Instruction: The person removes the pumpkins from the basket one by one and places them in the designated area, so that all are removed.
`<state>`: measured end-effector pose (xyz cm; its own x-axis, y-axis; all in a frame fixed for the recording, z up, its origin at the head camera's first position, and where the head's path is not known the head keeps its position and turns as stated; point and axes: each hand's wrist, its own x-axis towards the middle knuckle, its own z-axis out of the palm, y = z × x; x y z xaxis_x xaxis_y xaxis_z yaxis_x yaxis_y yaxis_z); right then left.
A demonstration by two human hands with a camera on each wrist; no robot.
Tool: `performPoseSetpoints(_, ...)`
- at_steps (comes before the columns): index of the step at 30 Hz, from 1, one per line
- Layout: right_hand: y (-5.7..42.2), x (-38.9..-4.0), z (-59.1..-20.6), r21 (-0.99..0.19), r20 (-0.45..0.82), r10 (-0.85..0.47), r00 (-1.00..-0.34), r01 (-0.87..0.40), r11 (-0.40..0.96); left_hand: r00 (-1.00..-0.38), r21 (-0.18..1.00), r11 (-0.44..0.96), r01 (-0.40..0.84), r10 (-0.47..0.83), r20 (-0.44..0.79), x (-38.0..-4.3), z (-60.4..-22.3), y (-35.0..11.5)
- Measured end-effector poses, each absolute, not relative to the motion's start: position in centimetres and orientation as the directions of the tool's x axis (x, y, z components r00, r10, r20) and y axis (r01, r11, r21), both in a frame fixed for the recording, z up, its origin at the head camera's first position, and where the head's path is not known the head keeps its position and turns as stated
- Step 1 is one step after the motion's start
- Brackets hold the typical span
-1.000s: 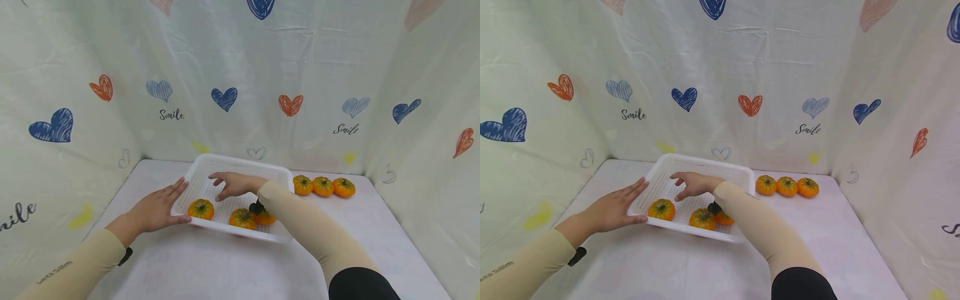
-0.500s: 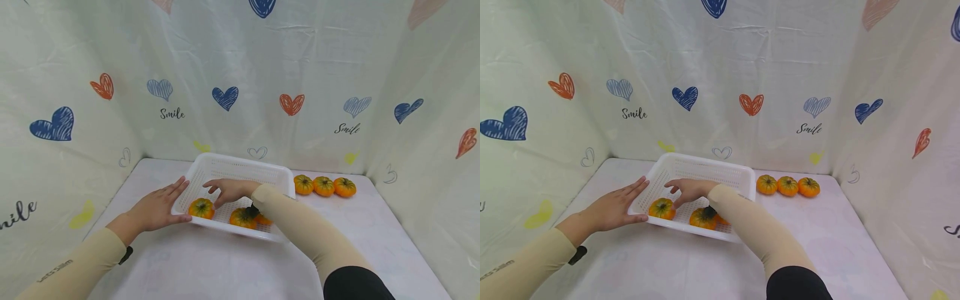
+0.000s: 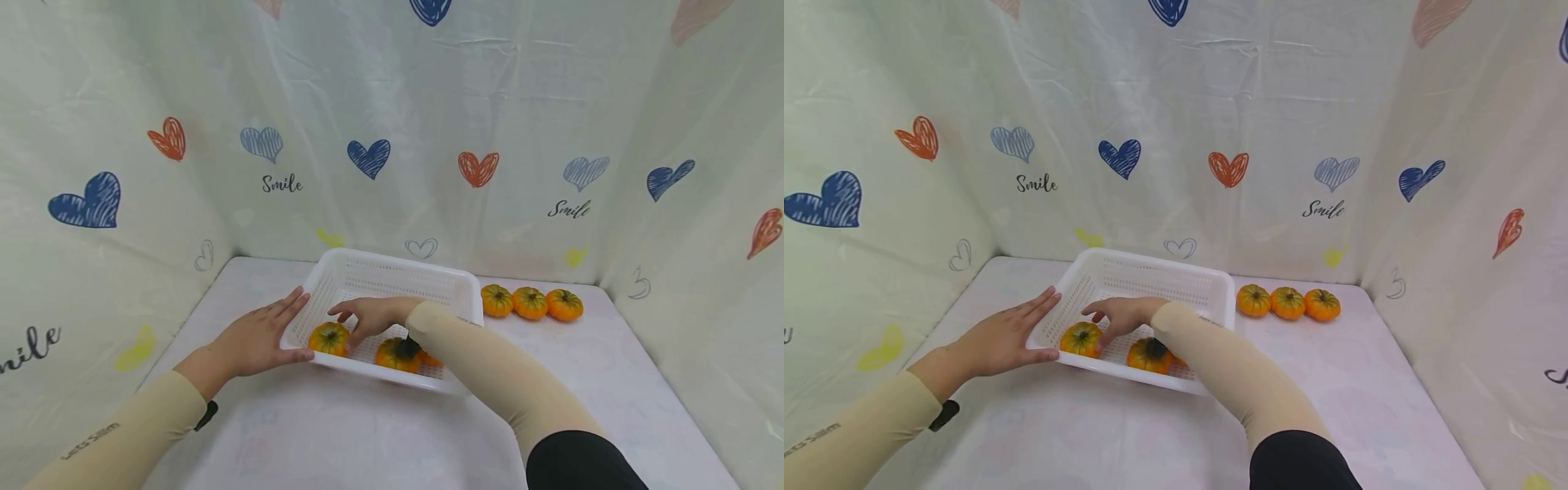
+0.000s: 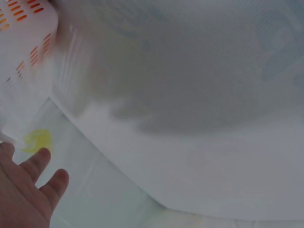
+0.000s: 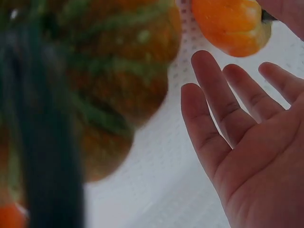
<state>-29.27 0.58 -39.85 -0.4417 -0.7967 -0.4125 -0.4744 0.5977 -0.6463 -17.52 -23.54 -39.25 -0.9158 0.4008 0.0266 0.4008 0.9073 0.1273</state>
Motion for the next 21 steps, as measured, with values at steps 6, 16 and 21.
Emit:
performPoseSetpoints(6, 0.2, -28.7, -40.5, -0.645, -0.423, -0.795, -0.436, -0.471, 0.602, -0.917, 0.131, 0.908, 0.398, 0.398, 0.026, -17.5, -39.3, -23.6)
performPoseSetpoints(16, 0.0, -28.4, -41.1, -0.651, -0.394, -0.807, -0.441, -0.486, 0.583, -0.922, 0.117, 0.915, 0.387, 0.388, 0.015, -17.8, -39.7, -23.8)
performPoseSetpoints(21, 0.0, -28.4, -41.2, -0.641, -0.383, -0.812, -0.440, -0.507, 0.577, -0.920, 0.115, 0.913, 0.392, 0.391, 0.025, -17.8, -39.8, -23.8)
